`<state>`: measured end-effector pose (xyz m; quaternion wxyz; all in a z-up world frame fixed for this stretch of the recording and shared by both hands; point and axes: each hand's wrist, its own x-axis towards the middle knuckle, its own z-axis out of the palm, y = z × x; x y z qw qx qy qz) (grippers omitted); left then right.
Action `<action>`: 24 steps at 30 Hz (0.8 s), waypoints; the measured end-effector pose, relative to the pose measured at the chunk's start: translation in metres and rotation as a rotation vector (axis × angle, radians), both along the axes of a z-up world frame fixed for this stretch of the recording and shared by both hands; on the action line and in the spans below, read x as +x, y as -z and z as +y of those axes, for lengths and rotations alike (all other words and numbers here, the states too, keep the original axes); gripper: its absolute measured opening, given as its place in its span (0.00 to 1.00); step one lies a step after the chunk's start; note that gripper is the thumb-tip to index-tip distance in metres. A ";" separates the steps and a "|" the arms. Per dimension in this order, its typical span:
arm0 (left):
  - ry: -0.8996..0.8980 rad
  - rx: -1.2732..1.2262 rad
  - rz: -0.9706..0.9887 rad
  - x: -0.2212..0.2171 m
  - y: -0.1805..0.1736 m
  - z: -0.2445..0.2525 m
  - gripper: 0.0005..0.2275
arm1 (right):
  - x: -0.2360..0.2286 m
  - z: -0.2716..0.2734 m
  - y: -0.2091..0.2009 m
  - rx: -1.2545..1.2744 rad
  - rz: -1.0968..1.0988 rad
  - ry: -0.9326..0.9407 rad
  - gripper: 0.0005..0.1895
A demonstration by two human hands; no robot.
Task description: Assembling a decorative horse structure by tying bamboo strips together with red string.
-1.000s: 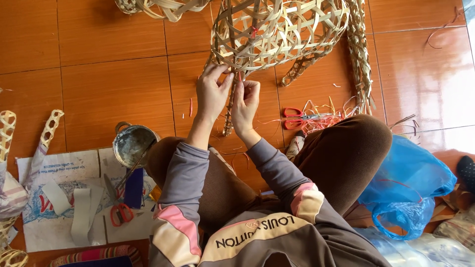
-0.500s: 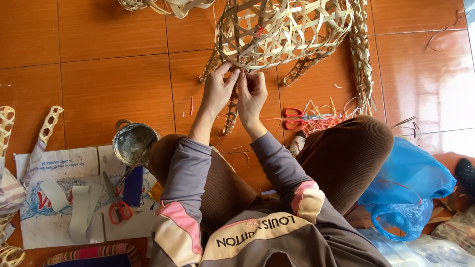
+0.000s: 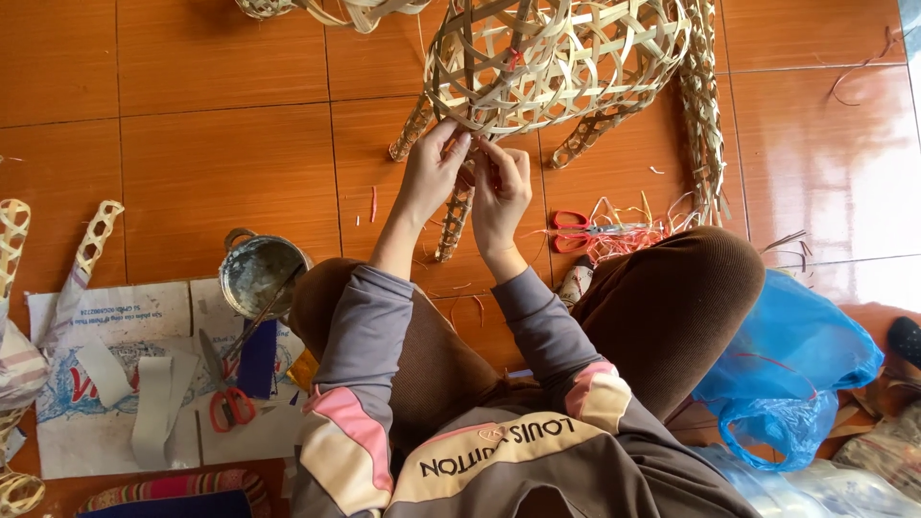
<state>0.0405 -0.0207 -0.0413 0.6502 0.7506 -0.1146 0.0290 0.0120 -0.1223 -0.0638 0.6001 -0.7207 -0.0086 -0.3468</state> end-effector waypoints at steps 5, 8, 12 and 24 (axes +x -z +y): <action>0.011 -0.030 0.007 0.001 0.000 -0.001 0.14 | 0.008 0.003 -0.001 0.082 -0.016 -0.014 0.05; 0.019 -0.015 0.023 0.006 0.016 0.002 0.15 | 0.010 0.001 -0.002 0.088 0.003 -0.039 0.04; 0.055 -0.049 0.058 0.003 0.015 0.003 0.17 | 0.010 -0.003 -0.006 0.074 0.006 -0.106 0.05; 0.098 -0.239 0.066 0.000 0.014 -0.001 0.17 | 0.001 -0.002 -0.013 0.110 0.063 -0.162 0.06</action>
